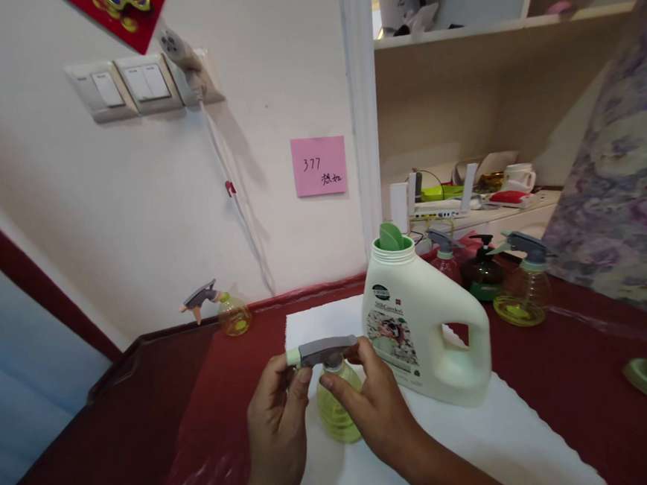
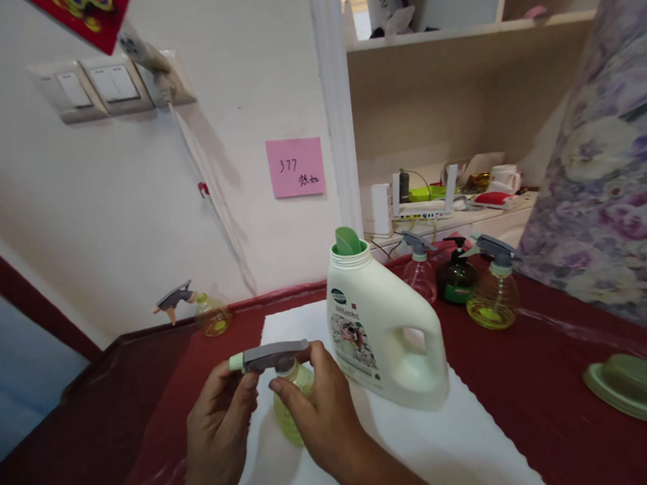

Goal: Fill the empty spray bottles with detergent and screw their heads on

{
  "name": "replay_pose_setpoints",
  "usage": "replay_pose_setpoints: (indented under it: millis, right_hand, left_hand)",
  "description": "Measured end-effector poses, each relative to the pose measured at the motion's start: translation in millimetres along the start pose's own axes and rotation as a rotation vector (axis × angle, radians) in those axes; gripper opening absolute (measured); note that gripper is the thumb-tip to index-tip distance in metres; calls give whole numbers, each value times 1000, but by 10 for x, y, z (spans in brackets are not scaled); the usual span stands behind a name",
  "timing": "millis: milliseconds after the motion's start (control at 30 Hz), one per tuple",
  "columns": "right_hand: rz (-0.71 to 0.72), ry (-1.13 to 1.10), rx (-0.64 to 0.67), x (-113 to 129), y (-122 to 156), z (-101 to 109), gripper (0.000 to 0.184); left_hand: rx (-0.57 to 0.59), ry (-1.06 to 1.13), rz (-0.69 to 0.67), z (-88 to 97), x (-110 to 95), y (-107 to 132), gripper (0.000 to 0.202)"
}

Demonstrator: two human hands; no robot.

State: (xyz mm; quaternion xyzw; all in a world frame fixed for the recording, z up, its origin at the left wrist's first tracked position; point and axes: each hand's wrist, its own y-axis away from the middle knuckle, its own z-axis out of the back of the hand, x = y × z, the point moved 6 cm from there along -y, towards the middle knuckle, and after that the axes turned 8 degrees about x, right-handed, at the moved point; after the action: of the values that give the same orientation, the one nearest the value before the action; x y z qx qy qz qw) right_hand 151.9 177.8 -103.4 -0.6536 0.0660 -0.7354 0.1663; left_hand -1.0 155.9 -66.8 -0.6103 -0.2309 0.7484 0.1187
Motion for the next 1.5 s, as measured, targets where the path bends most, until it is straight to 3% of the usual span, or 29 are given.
replay_pose_setpoints:
  millis: [300, 533, 767, 1133, 1267, 1500]
  right_hand:
    - [92, 43, 42, 73, 45, -23, 17]
    - [-16, 12, -17, 14, 24, -1, 29]
    - [88, 49, 38, 85, 20, -22, 16]
    - [64, 46, 42, 47, 44, -31, 25]
    - [92, 68, 51, 62, 36, -33, 16]
    - [116, 108, 76, 76, 30, -54, 19]
  left_hand:
    - [16, 5, 5, 17, 33, -4, 14]
    - [21, -3, -2, -2, 50, 7, 15]
    - [7, -5, 11, 23, 76, 18, 17]
    - [4, 5, -3, 4, 45, 19, 17]
    - [3, 15, 17, 5, 71, 35, 20]
    - [34, -8, 79, -14, 157, 97, 23]
